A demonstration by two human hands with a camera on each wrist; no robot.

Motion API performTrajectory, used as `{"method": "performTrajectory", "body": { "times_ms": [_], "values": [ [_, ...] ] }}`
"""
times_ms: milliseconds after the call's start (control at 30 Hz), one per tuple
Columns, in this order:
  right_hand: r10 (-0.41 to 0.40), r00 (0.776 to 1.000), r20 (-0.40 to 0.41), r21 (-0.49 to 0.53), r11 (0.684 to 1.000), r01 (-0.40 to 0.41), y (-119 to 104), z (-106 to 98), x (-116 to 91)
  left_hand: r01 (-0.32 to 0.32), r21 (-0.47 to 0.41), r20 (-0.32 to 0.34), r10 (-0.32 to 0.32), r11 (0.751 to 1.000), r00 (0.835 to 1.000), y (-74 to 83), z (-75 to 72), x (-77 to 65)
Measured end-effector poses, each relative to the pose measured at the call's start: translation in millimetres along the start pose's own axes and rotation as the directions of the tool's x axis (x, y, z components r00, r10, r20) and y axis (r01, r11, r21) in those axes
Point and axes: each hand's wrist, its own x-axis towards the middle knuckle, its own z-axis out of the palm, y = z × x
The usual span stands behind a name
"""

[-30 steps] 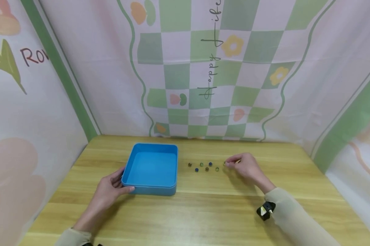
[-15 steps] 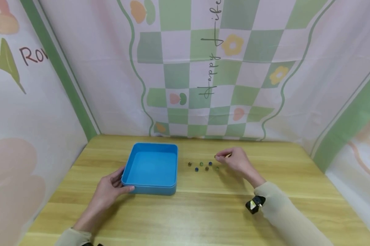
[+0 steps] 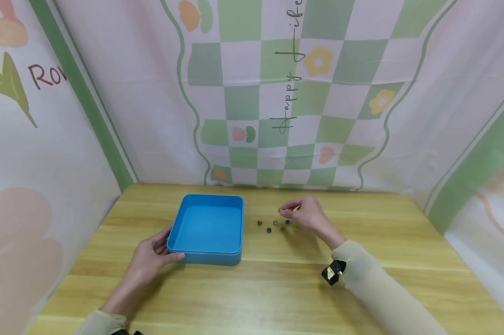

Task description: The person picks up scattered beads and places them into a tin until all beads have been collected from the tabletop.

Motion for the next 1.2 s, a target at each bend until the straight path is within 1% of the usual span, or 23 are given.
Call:
{"method": "performTrajectory", "body": {
  "times_ms": [133,233,367,467,600,833,1067,1200],
  "values": [
    [0.0,1.0,0.013,0.006,1.0,0.0,-6,4,3,0.003,0.003,-0.001,-0.003,1.0,1.0,-0.8,0.3,0.9],
    [-0.023,1.0,0.02,0.014,1.0,0.023,-13,7,4,-0.005,0.006,-0.001,0.005,1.0,1.0,-1.3,0.4,1.8],
    [-0.061,0.998,0.023,0.026,0.998,0.06,-22,11,7,-0.016,-0.03,0.006,0.016,0.999,1.0,-1.7,0.0,1.6],
    [-0.067,0.997,0.032,0.036,0.997,0.065,-28,14,9,-0.021,-0.053,0.009,0.022,0.998,1.0,-1.9,0.1,1.3],
    [-0.069,0.996,0.049,0.042,0.997,0.067,-36,19,11,-0.02,-0.041,0.003,0.021,0.999,1.0,-2.0,0.6,1.6],
    [-0.11,0.991,0.077,0.045,0.993,0.106,-52,27,16,-0.009,-0.028,-0.002,0.009,1.0,1.0,-0.9,0.5,1.0],
    [-0.106,0.99,0.095,0.053,0.993,0.102,-66,38,22,0.017,-0.015,-0.006,-0.017,1.0,1.0,0.1,0.3,-0.1],
    [-0.102,0.99,0.099,0.045,0.994,0.098,-76,43,27,0.013,-0.01,-0.006,-0.013,1.0,1.0,0.4,0.0,0.3]
  ]
}}
